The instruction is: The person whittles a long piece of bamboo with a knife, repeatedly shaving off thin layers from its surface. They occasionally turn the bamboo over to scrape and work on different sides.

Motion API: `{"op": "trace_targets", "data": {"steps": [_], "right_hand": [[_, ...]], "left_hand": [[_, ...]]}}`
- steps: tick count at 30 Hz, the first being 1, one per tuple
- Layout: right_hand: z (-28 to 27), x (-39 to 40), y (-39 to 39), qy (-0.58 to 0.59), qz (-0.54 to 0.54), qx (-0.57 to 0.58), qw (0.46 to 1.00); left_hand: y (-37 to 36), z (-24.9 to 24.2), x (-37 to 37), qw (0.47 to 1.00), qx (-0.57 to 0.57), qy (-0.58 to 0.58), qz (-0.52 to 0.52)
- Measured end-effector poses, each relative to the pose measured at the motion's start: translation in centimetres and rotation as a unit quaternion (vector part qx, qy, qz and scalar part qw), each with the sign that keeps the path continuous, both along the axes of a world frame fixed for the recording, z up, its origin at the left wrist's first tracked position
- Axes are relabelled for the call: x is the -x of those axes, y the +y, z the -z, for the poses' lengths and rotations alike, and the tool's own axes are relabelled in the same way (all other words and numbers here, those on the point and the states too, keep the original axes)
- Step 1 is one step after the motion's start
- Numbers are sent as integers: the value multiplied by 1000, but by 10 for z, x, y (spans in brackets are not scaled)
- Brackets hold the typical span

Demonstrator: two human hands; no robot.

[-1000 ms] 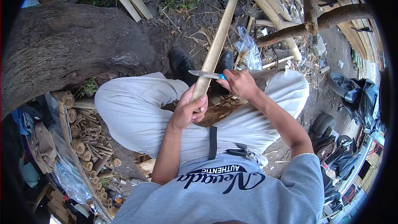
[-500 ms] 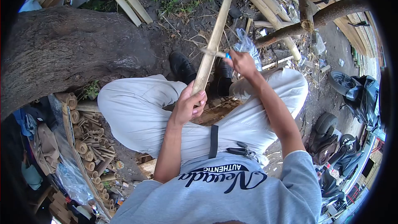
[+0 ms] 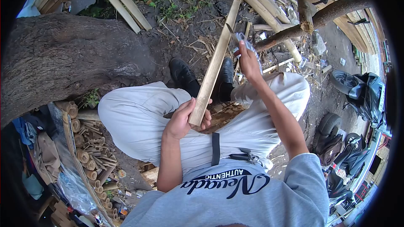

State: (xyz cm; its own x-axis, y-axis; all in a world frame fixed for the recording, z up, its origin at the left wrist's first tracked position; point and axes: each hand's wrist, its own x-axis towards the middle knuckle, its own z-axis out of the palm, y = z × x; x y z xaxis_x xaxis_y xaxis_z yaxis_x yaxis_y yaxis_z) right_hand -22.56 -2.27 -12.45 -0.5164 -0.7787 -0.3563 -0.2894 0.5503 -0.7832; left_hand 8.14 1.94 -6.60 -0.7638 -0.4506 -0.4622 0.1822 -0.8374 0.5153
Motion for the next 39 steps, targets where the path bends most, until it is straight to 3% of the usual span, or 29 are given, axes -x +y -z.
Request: {"op": "trace_targets", "data": {"steps": [2,3,6,9,11,13,15,17,20,22,27,31,37,39], "right_hand": [[-17,-23,11,-145,31,-85,985],[-16,-32,16,-143,34,-83,986],[-8,-52,23,-202,36,49,978],[-13,-60,25,-213,56,56,974],[-24,-76,31,-176,43,120,976],[-30,-93,43,-203,38,134,969],[-36,-111,52,-259,50,132,955],[-49,-118,58,-193,-45,150,969],[-70,-109,61,-271,-103,51,956],[-67,-90,61,-148,-200,43,967],[-90,-46,64,13,-166,68,984],[-69,-34,73,94,-178,33,979],[-42,-48,62,31,-85,25,996],[-43,-52,55,-8,-48,97,994]], "left_hand": [[-1,3,2,999,-2,-34,23],[-1,0,5,998,8,-29,52],[-5,5,7,994,5,-10,105],[-9,10,11,993,-57,33,102],[-24,-2,27,993,-30,-90,66],[-36,7,37,992,-10,-108,68],[-47,5,39,993,-71,-74,62],[-45,15,25,991,-87,-54,85],[-37,21,8,996,-62,-25,67],[-31,12,5,992,11,-105,63],[-18,1,21,995,-70,-64,21],[-19,2,36,989,-73,-126,20],[-26,-4,54,956,176,-199,126],[-22,-4,51,960,176,-186,112]]}}
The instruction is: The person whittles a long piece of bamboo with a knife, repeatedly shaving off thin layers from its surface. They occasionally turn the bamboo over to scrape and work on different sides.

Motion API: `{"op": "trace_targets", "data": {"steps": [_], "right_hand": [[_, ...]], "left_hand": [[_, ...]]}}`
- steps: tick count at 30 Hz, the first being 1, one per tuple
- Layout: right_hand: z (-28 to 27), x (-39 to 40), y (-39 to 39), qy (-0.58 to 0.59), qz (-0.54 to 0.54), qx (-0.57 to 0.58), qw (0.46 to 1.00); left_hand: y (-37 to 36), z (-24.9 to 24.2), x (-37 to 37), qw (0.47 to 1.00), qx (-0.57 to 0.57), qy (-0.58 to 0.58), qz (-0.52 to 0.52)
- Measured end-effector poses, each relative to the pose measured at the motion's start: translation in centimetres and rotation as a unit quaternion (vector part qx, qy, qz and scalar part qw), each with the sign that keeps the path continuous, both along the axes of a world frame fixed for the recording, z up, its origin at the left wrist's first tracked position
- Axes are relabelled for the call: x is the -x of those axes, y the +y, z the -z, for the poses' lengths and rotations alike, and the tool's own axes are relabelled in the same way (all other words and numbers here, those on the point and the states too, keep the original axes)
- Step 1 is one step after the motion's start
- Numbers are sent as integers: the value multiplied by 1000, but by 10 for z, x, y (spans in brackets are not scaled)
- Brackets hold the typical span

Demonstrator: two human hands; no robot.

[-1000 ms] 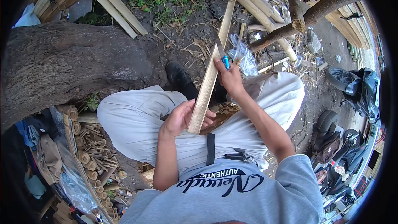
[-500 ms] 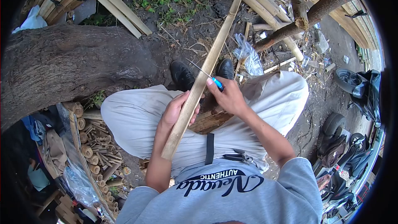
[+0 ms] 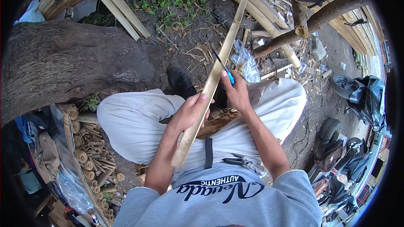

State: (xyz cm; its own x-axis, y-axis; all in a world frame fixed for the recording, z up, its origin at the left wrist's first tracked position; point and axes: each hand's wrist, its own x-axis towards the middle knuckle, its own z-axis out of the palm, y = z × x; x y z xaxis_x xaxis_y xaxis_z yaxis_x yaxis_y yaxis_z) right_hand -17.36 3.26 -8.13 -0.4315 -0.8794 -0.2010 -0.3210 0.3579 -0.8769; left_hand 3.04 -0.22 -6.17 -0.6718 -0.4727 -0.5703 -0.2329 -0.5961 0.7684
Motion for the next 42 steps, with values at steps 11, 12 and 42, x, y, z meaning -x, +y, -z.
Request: {"op": "trace_targets", "data": {"steps": [11,12,42], "right_hand": [[-14,-33,3,-47,-125,27,991],[-15,-35,4,-55,-153,3,987],[20,-10,16,272,-385,15,882]], "left_hand": [[33,-41,-56,998,22,-46,-34],[34,-42,-62,999,15,-29,-37],[12,9,-30,997,26,-49,-61]]}}
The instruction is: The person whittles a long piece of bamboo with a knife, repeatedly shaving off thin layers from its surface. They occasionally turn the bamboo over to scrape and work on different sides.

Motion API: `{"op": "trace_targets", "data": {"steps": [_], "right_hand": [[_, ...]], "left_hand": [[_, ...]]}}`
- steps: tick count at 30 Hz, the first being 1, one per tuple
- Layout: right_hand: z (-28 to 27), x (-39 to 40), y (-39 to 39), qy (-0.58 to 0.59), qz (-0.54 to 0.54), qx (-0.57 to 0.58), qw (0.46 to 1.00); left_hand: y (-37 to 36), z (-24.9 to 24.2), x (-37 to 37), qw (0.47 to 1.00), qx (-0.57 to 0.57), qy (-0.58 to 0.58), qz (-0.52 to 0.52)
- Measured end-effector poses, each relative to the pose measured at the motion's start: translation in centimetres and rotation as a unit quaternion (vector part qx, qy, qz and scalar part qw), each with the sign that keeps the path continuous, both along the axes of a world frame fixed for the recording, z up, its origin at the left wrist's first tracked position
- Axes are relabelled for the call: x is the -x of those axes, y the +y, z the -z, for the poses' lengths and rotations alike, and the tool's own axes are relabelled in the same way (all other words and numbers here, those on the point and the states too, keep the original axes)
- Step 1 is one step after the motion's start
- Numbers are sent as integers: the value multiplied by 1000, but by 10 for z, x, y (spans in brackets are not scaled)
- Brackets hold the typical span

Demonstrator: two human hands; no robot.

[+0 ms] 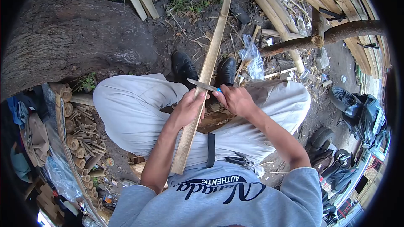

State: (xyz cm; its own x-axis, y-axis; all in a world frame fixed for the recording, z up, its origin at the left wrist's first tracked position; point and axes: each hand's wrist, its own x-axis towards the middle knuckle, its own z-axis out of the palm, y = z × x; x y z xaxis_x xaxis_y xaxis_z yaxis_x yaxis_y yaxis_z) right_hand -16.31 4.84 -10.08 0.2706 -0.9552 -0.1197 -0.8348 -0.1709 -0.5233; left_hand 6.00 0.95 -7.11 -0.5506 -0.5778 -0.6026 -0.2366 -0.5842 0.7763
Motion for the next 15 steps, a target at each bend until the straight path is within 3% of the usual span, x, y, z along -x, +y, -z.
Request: {"op": "trace_targets", "data": {"steps": [2,6,8,9,10,11,13,15], "right_hand": [[7,6,-6,6,-49,17,999],[34,28,-45,76,-46,58,994],[59,65,-92,99,79,-128,984],[98,102,-109,78,96,-43,991],[109,123,-124,120,46,0,992],[116,130,-133,50,73,26,996],[106,112,-133,40,92,38,994],[94,84,-116,17,144,11,989]], "left_hand": [[-2,2,-4,1000,-4,16,-1],[-6,7,-15,999,-10,39,0],[-5,1,-15,999,-24,37,-10],[-5,-1,-14,999,-36,36,-19],[-7,-1,-14,998,-38,38,-20],[-12,1,-14,999,-34,20,-17],[-17,2,-18,999,-38,-3,-22],[-24,1,-23,987,-121,90,-64]]}}
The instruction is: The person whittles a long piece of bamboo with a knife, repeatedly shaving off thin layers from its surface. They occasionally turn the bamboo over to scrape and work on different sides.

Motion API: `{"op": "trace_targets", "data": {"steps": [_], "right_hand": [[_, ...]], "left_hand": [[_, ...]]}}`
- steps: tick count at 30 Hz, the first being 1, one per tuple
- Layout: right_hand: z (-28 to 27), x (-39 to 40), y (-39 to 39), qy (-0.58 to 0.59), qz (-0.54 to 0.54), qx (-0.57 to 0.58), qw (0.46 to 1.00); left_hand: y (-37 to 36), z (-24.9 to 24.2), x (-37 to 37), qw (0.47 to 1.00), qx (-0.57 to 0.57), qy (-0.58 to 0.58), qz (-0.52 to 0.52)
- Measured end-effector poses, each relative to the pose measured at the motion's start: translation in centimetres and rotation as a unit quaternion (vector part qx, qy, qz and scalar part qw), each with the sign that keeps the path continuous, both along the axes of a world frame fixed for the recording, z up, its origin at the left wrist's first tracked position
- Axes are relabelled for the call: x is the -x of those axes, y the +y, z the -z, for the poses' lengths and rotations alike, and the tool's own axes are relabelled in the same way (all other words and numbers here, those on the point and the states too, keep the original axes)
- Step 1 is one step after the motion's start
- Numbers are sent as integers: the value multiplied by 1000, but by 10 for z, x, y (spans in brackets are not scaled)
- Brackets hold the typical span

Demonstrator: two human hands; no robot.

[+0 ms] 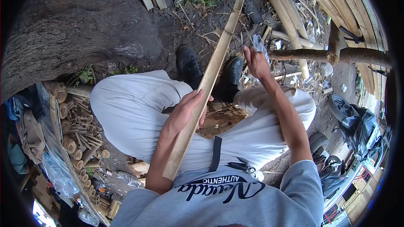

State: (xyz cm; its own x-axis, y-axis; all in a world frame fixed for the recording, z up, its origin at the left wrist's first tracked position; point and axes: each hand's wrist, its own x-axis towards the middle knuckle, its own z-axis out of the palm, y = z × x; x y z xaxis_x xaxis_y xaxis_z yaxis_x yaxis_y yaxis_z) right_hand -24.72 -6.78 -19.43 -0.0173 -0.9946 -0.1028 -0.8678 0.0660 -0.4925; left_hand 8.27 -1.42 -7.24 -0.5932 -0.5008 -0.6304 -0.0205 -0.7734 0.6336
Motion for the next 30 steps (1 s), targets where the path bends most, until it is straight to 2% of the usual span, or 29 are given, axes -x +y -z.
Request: {"op": "trace_targets", "data": {"steps": [1,2,3,4,5,7,9,12,14,17,21,23,25,27,28,30], "right_hand": [[-22,-19,10,-2,-8,-30,1000],[-26,-29,24,47,-60,5,997],[-40,-43,32,25,-108,59,992],[-51,-52,41,27,-147,34,988],[-52,-59,48,1,-182,97,979],[-63,-68,61,-8,-215,70,974],[-56,-69,65,-18,-193,49,980],[-46,-59,56,-36,-229,41,972],[-32,-52,49,-9,-282,54,958],[-14,-49,43,2,-305,75,949],[1,-45,36,-13,-298,105,949],[7,-36,27,7,-223,107,969],[19,-18,11,72,-164,52,982],[43,1,-16,75,-9,-7,997],[37,10,-26,95,-35,-6,995],[34,2,-23,73,-8,4,997]], "left_hand": [[0,1,1,1000,-1,0,1],[1,3,3,999,-47,-3,-15],[3,6,5,995,-94,-5,-31],[4,9,6,995,-96,-4,-31],[5,11,6,993,-107,11,-44],[7,13,6,991,-121,22,-54],[7,12,7,994,-97,12,-43],[6,10,8,998,-41,-51,15],[8,12,10,996,-28,-76,23],[6,11,10,994,-9,-106,33],[5,8,8,994,0,-107,32],[6,7,9,993,7,-112,36],[7,6,13,993,14,-114,41],[7,5,14,992,19,-114,42],[7,6,12,992,21,-113,45],[3,9,7,995,-6,-91,37]]}}
